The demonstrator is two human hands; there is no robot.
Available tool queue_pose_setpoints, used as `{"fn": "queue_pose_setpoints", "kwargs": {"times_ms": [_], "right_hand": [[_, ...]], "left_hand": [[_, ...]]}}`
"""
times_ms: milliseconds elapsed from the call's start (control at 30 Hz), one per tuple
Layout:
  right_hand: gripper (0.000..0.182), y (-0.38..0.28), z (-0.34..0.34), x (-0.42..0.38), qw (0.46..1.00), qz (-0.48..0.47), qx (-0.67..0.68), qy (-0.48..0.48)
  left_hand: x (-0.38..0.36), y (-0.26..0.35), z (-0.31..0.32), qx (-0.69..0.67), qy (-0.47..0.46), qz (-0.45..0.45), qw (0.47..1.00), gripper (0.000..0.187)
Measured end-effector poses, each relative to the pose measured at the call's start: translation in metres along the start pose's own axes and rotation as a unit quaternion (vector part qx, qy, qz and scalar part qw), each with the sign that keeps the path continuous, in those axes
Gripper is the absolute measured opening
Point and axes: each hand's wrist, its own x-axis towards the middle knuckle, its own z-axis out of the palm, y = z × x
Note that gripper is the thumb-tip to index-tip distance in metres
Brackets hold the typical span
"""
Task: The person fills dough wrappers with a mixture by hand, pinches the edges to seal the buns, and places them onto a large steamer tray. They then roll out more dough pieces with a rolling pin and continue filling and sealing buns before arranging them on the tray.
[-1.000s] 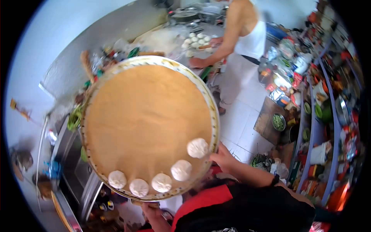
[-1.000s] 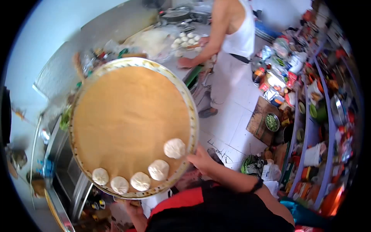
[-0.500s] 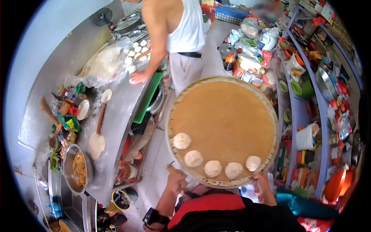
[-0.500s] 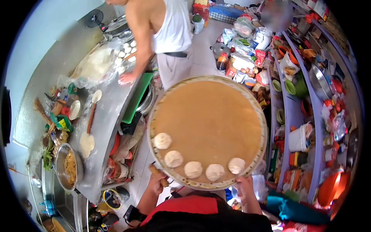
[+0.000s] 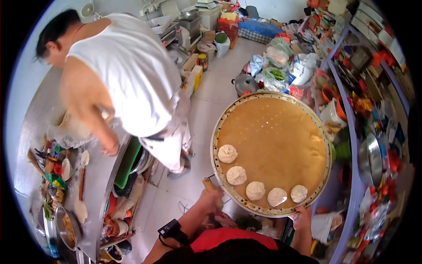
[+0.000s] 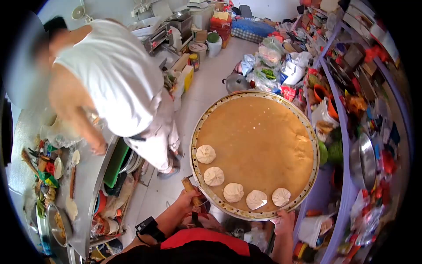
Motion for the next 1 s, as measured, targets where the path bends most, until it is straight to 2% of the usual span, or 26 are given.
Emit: {"fn": "queue_pose_setpoints", "kwargs": {"times_ms": [67,133,200,233,267,333,367,467,500,567,600,667,733,767,867,900,933,967,1000], "right_hand": [[0.059,-0.027,0.04,0.059,0.999,-0.03,0.004,-0.01],[0.063,-0.044,0.081,0.106,0.999,-0.035,0.007,-0.006],[0.068,-0.074,0.127,0.177,0.999,-0.044,0.003,-0.014],[0.07,-0.086,0.143,0.213,0.998,-0.054,0.022,-0.034],[0.071,-0.097,0.159,0.236,0.998,-0.052,0.007,-0.035],[0.068,-0.115,0.188,0.299,0.998,-0.023,-0.019,-0.05],[0.064,-0.125,0.211,0.329,0.995,-0.006,-0.008,-0.104],[0.052,-0.147,0.288,0.416,0.99,0.033,-0.036,-0.131],[0.051,-0.147,0.307,0.452,0.988,0.038,-0.061,-0.135],[0.049,-0.14,0.34,0.539,0.981,0.055,-0.126,-0.135],[0.049,-0.156,0.401,0.552,0.968,0.032,-0.155,-0.193],[0.049,-0.159,0.483,0.614,0.948,0.087,-0.181,-0.248],[0.049,-0.143,0.546,0.675,0.912,0.084,-0.207,-0.344],[0.048,-0.137,0.583,0.703,0.889,0.085,-0.228,-0.387],[0.051,-0.136,0.709,0.71,0.846,0.157,-0.314,-0.402],[0.051,-0.123,0.742,0.721,0.826,0.165,-0.337,-0.42],[0.052,-0.103,0.769,0.735,0.807,0.172,-0.357,-0.437],[0.052,-0.109,0.761,0.766,0.788,0.18,-0.363,-0.463],[0.049,-0.102,0.778,0.774,0.762,0.15,-0.377,-0.504]], "left_hand": [[0.081,0.007,-0.012,0.086,-0.04,0.081,0.992,0.017],[0.127,0.038,0.005,0.101,-0.014,0.064,0.993,0.017],[0.182,0.094,0.049,0.029,0.058,-0.017,0.998,0.016],[0.195,0.122,0.068,-0.055,-0.009,0.008,0.998,0.015],[0.211,0.138,0.079,-0.058,-0.006,0.022,0.998,0.015],[0.252,0.184,0.089,-0.047,0.008,0.054,0.997,0.016],[0.268,0.206,0.091,-0.054,0.006,0.068,0.996,0.015],[0.316,0.26,0.088,-0.057,0.043,0.145,0.987,0.019],[0.329,0.27,0.085,-0.095,0.056,0.175,0.978,0.018],[0.363,0.289,0.082,-0.166,0.095,0.218,0.957,0.017],[0.377,0.301,0.08,-0.194,0.125,0.238,0.944,0.017],[0.412,0.316,0.07,-0.267,0.168,0.259,0.913,0.019],[0.423,0.341,0.086,-0.365,0.199,0.328,0.848,0.026],[0.424,0.357,0.09,-0.402,0.193,0.329,0.832,0.032],[0.442,0.374,0.069,-0.413,0.237,0.374,0.796,0.038],[0.454,0.379,0.058,-0.426,0.254,0.408,0.767,0.043],[0.451,0.396,0.066,-0.441,0.269,0.427,0.742,0.049],[0.465,0.386,0.1,-0.429,0.292,0.461,0.719,0.05],[0.47,0.389,0.102,-0.428,0.313,0.476,0.702,0.051]]}}
